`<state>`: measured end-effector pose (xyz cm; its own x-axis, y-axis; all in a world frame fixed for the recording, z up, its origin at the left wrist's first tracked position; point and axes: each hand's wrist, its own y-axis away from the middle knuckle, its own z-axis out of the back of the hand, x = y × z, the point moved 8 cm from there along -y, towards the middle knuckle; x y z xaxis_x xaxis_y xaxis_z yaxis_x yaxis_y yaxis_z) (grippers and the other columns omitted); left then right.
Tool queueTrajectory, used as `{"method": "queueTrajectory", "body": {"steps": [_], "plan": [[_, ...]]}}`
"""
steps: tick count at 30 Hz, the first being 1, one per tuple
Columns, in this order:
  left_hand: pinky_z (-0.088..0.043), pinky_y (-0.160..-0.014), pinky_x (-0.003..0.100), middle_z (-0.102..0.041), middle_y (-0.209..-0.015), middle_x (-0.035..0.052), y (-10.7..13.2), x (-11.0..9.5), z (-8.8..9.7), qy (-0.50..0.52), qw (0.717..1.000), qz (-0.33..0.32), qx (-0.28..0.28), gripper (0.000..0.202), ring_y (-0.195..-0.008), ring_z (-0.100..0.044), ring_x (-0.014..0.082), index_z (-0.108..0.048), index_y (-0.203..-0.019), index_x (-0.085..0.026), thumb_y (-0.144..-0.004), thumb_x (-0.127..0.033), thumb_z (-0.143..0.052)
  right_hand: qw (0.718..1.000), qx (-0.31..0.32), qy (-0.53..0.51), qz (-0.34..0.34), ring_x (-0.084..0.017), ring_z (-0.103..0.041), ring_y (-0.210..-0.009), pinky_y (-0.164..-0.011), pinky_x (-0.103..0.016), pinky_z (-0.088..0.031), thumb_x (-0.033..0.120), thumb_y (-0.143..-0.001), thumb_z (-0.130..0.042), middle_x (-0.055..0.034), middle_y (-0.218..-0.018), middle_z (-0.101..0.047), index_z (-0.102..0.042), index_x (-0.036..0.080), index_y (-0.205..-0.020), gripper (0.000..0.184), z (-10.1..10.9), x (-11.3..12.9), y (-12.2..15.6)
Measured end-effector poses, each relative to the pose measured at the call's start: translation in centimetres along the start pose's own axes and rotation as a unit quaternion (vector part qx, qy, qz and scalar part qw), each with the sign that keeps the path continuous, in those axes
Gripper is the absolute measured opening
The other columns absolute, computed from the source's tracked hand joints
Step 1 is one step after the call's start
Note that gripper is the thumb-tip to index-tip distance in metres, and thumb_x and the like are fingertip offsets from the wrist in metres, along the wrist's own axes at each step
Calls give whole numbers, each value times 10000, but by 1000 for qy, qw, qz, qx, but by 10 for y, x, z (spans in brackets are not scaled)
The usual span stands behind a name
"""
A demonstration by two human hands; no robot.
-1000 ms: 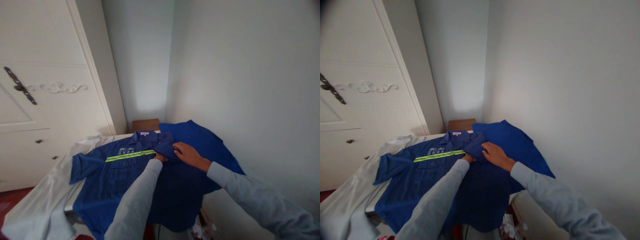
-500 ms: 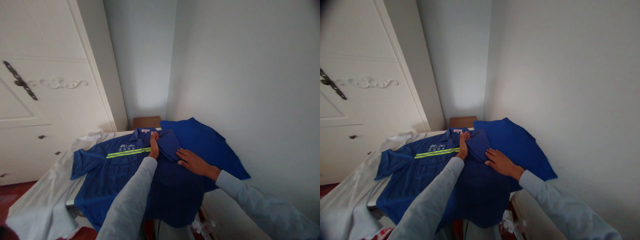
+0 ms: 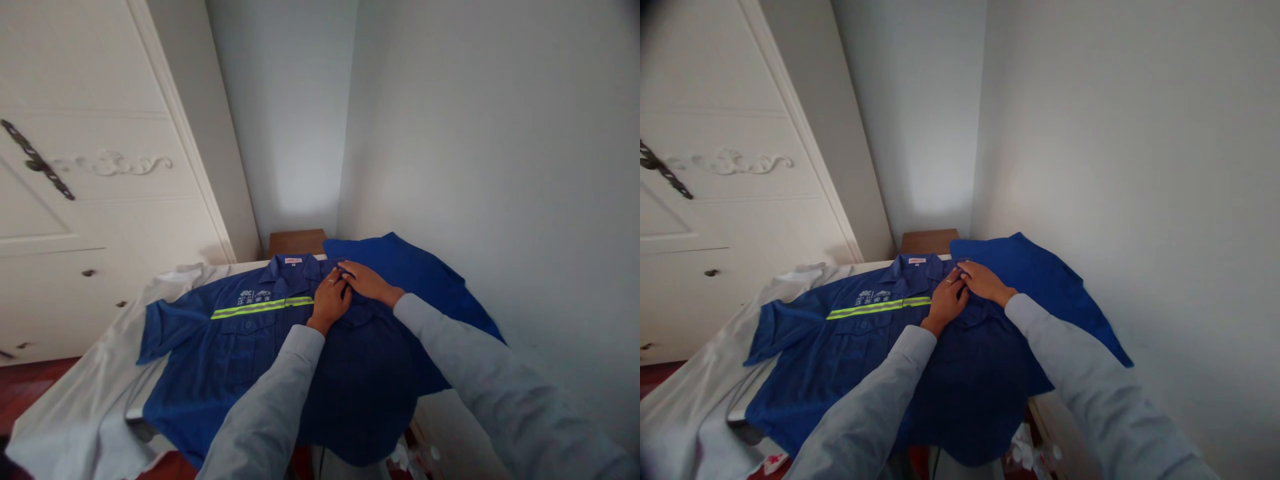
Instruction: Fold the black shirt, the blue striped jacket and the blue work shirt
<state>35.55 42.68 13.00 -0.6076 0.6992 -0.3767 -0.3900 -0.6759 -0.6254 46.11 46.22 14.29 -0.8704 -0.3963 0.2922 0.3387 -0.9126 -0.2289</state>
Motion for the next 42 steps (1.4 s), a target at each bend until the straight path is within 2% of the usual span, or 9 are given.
{"method": "queueTrajectory", "body": {"steps": [2, 5, 7, 12, 22, 24, 30, 35, 42], "plan": [[-504, -1096, 392, -631, -1331, 119, 1, -3, -11, -16, 997, -2, 71, 316, -1308, -567, 237, -687, -1155, -164, -956, -303, -486, 997, 61, 44, -13, -227, -347, -1484, -1247, -441, -290, 337, -1004, -356, -121, -1533, -439, -490, 131, -1485, 540, -18, -12, -13], [-470, -1126, 415, -629, -1344, 103, 2, -3, -18, -22, 994, 7, 109, 385, -1331, -546, 241, -663, -1217, -178, -1003, -346, -391, 989, 106, 84, -63, -292, -289, -1506, -1227, -525, -281, 423, -1016, -323, -154, -1568, -369, -449, 110, -1511, 600, -33, -39, -17], [-412, -1170, 466, -612, -1372, 104, 3, -2, -19, -17, 993, 9, 115, 422, -1388, -488, 261, -647, -1257, -192, -1014, -370, -350, 987, 104, 90, -83, -319, -275, -1508, -1213, -569, -274, 472, -1019, -285, -169, -1582, -333, -414, 103, -1532, 644, -37, -53, -14], [-354, -1187, 519, -570, -1423, 126, 4, 0, -25, 27, 990, 19, 136, 471, -1422, -440, 297, -614, -1320, -204, -1005, -437, -352, 987, 79, 107, -93, -290, -256, -1519, -1228, -537, -255, 511, -1029, -215, -134, -1603, -311, -352, 133, -1566, 671, -42, -67, -5], [-308, -1199, 541, -518, -1469, 157, 2, 6, -30, 49, 985, 39, 162, 483, -1421, -436, 326, -588, -1360, -199, -950, -431, -483, 985, 63, 93, -128, -325, -272, -1508, -1231, -523, -266, 427, -1033, -284, -185, -1591, -316, -320, 66, -1569, 647, -31, -49, 12], [-300, -1198, 557, -511, -1472, 169, 1, 8, -31, 53, 984, 43, 164, 480, -1417, -439, 340, -600, -1350, -186, -947, -420, -483, 990, 55, 69, -107, -320, -247, -1517, -1231, -529, -270, 462, -1036, -279, -183, -1605, -283, -296, 72, -1579, 669, -30, -38, 27], [-282, -1221, 520, -495, -1494, 144, 1, 14, -38, 53, 981, 48, 180, 486, -1439, -416, 315, -590, -1373, -194, -935, -382, -493, 995, 68, 33, 57, -276, -212, -1534, -1255, -532, -236, 618, -1017, -269, -142, -1617, -269, -356, 144, -1567, 731, -29, 18, 94], [-253, -1233, 528, -500, -1491, 141, 0, 17, -38, 71, 982, 55, 168, 497, -1442, -412, 320, -613, -1347, -205, -936, -463, -504, 993, 89, 45, 57, -288, -251, -1521, -1250, -535, -261, 632, -1010, -291, -159, -1593, -313, -402, 125, -1544, 745, -22, 27, 139], [-236, -1244, 509, -502, -1494, 122, -1, 21, -41, 79, 982, 54, 161, 513, -1445, -409, 302, -613, -1343, -225, -926, -509, -520, 993, 78, 60, 58, -319, -325, -1487, -1218, -547, -331, 626, -1002, -341, -184, -1562, -359, -451, 108, -1514, 737, -16, 30, 178]]}}
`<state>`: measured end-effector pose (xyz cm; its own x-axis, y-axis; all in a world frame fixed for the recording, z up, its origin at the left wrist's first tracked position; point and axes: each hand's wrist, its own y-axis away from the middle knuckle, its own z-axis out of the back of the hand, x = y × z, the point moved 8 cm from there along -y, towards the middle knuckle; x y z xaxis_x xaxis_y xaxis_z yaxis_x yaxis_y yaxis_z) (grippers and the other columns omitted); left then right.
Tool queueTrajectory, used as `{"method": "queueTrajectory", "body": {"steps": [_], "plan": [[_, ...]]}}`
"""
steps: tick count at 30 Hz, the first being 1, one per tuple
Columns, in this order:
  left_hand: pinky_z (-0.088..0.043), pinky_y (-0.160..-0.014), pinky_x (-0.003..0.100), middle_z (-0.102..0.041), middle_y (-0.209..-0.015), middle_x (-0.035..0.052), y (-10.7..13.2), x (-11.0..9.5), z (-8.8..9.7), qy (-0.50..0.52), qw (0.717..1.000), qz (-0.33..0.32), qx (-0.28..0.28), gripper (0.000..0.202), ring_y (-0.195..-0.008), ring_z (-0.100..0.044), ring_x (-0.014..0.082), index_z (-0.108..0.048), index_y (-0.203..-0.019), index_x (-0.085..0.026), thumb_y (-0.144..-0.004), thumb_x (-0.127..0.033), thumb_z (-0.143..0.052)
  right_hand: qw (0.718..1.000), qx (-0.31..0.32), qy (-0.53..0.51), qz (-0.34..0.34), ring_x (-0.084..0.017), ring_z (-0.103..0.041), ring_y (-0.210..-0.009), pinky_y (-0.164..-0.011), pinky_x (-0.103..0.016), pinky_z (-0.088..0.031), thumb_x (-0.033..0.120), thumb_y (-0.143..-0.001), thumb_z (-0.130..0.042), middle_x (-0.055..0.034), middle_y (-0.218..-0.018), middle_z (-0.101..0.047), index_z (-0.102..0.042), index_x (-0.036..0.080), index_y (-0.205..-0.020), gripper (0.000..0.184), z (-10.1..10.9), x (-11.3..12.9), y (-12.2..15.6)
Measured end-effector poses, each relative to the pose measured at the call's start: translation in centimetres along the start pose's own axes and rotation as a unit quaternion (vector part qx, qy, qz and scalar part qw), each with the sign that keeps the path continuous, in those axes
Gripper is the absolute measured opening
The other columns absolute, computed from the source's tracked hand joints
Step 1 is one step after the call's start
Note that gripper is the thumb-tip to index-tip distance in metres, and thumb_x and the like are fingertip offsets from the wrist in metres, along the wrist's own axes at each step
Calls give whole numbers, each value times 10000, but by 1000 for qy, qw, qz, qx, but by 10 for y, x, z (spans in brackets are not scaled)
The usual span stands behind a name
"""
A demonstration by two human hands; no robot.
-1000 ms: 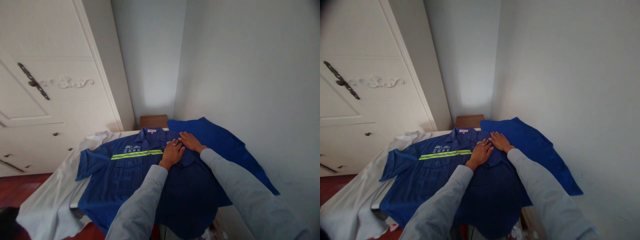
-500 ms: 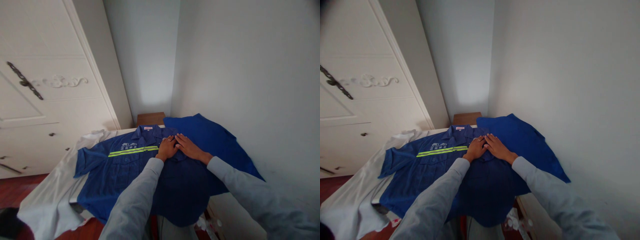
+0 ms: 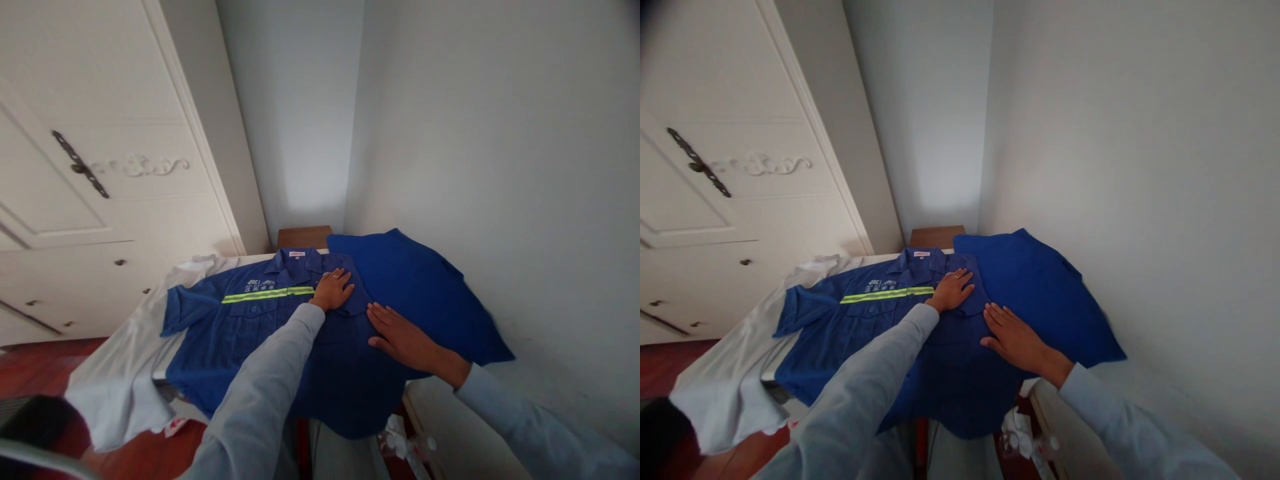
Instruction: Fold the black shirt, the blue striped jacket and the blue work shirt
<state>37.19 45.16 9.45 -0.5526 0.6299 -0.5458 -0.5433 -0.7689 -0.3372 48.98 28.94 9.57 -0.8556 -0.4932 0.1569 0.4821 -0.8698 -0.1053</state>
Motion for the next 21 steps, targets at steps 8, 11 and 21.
{"method": "queueTrajectory", "body": {"steps": [8, 11, 21], "plan": [[-223, -1251, 482, -512, -1485, 127, -1, 3, -1, 11, 1000, -1, -7, 530, -1442, -421, 278, -639, -1305, -218, -907, -554, -536, 1000, 15, 18, 1, -336, -385, -1452, -1196, -549, -364, 605, -982, -428, -197, -1527, -416, -480, 103, -1490, 716, 1, 4, 11], [-245, -1251, 456, -546, -1456, 114, -4, 6, 1, 45, 999, 6, -12, 543, -1424, -450, 264, -675, -1244, -224, -864, -601, -580, 1000, 18, 17, -4, -355, -404, -1436, -1190, -562, -364, 581, -961, -495, -219, -1509, -432, -498, 86, -1473, 712, 5, 5, 8], [-358, -1211, 428, -616, -1366, 125, 19, 13, 47, 67, 996, 0, -51, 321, -1410, -474, 266, -733, -1118, -190, -890, -345, -568, 999, 31, 36, -5, -346, -385, -1449, -1189, -563, -370, 590, -972, -460, -190, -1528, -416, -505, 103, -1473, 700, 1, 1, 9]]}}
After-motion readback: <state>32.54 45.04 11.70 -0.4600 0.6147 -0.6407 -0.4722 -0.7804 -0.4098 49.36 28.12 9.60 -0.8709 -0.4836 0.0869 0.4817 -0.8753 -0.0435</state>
